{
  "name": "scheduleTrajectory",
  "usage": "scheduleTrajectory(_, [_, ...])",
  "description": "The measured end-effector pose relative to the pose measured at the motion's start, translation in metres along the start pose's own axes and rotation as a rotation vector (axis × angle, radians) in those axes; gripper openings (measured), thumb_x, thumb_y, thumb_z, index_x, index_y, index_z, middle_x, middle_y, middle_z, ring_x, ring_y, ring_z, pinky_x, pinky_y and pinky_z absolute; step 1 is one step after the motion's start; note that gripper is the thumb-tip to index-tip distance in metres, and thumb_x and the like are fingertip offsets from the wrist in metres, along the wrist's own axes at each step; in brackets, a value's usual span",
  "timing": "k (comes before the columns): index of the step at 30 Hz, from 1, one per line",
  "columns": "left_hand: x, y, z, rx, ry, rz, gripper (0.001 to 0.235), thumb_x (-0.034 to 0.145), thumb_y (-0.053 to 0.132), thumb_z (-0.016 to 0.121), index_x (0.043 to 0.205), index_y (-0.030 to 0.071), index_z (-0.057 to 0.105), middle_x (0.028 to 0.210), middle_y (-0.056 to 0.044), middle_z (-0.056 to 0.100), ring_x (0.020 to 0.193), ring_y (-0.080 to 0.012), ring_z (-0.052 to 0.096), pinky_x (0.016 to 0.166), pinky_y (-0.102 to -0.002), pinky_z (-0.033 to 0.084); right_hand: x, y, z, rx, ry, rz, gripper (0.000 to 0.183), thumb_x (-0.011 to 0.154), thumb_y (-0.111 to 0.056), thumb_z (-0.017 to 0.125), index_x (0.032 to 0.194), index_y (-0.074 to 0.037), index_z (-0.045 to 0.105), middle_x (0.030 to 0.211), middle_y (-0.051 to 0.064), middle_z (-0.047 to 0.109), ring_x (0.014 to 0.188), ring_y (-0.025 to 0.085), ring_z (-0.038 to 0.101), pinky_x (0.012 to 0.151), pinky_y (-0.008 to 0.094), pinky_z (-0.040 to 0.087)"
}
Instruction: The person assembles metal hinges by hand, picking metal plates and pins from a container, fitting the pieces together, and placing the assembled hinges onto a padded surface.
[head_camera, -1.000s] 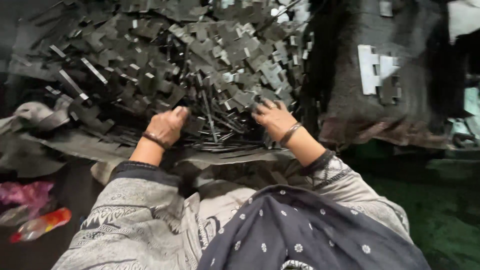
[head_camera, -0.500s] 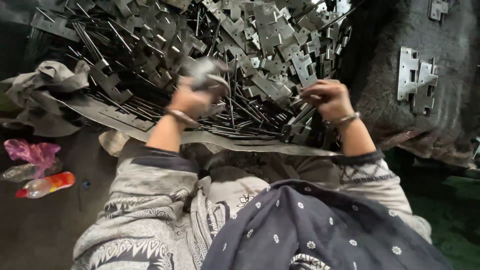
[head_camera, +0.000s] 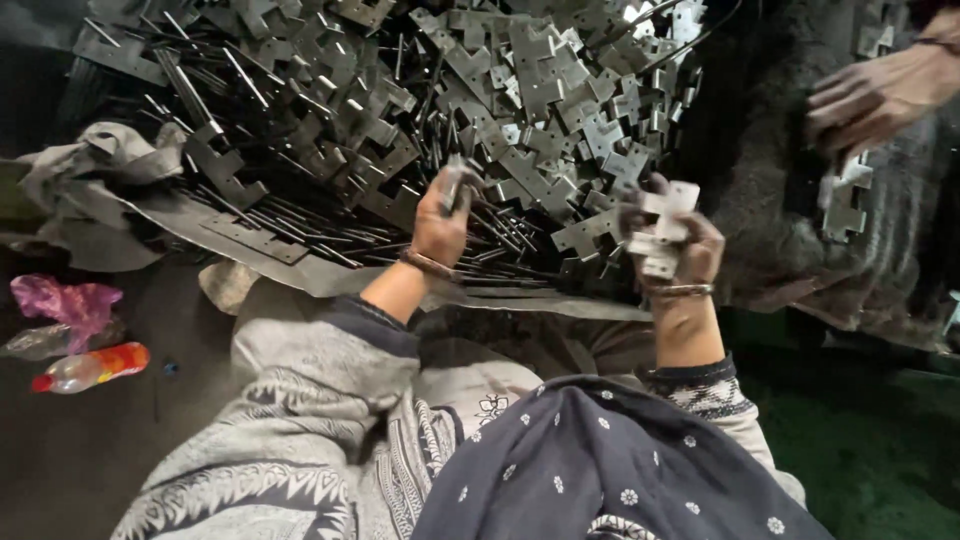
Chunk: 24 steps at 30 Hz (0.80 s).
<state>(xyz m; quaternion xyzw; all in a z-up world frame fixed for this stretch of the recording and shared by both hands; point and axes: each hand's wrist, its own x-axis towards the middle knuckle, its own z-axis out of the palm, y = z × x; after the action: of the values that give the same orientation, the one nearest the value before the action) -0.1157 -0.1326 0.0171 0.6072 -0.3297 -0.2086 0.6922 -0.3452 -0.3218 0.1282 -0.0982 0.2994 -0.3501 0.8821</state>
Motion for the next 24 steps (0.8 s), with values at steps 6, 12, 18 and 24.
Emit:
scheduleTrajectory(6, [-0.034, 0.031, 0.023, -1.235, 0.08, -0.86, 0.029, 0.085, 0.023, 0.058, 0.111, 0.02, 0.069, 0.111, -0.006, 0.073, 0.1, -0.0256, 0.071, 0.091, -0.046, 0.058, 0.002, 0.066, -0.005, -1.453, -0.235, -0.218, 0.035, 0.095, 0.002, 0.072, 0.129, 0.011, 0.07, 0.109, 0.035, 0.072, 0.085, 0.045, 0.069, 0.078, 0.046, 0.058])
scheduleTrajectory(12, [-0.051, -0.015, 0.052, -1.258, -0.2, -0.672, 0.035, 0.108, 0.024, 0.069, 0.132, -0.001, 0.06, 0.127, -0.018, 0.068, 0.119, -0.0342, 0.065, 0.108, -0.05, 0.053, -0.03, 0.11, 0.002, -1.887, -0.751, -0.654, 0.068, 0.086, -0.003, 0.067, 0.152, 0.004, 0.049, 0.109, 0.024, 0.069, 0.097, 0.033, 0.068, 0.086, 0.037, 0.057])
scheduleTrajectory(18, [0.0, -0.006, -0.025, 0.875, -0.55, 0.083, 0.06, 0.076, 0.018, 0.075, 0.134, 0.014, 0.06, 0.12, -0.011, 0.066, 0.115, -0.0341, 0.063, 0.095, -0.046, 0.053, 0.017, -0.006, -0.012, -1.09, -0.103, -0.322, 0.046, 0.088, 0.0, 0.072, 0.133, 0.004, 0.065, 0.117, 0.007, 0.074, 0.099, 0.015, 0.068, 0.087, 0.028, 0.056])
scheduleTrajectory(24, [0.015, -0.028, -0.088, 1.384, -0.586, 0.387, 0.037, 0.075, 0.014, 0.068, 0.112, 0.02, 0.068, 0.119, -0.004, 0.066, 0.118, -0.028, 0.058, 0.097, -0.046, 0.046, 0.066, -0.183, -0.06, -2.246, 0.252, -1.338, 0.065, 0.096, 0.009, 0.058, 0.16, 0.012, 0.049, 0.118, 0.029, 0.07, 0.105, 0.045, 0.067, 0.093, 0.05, 0.054])
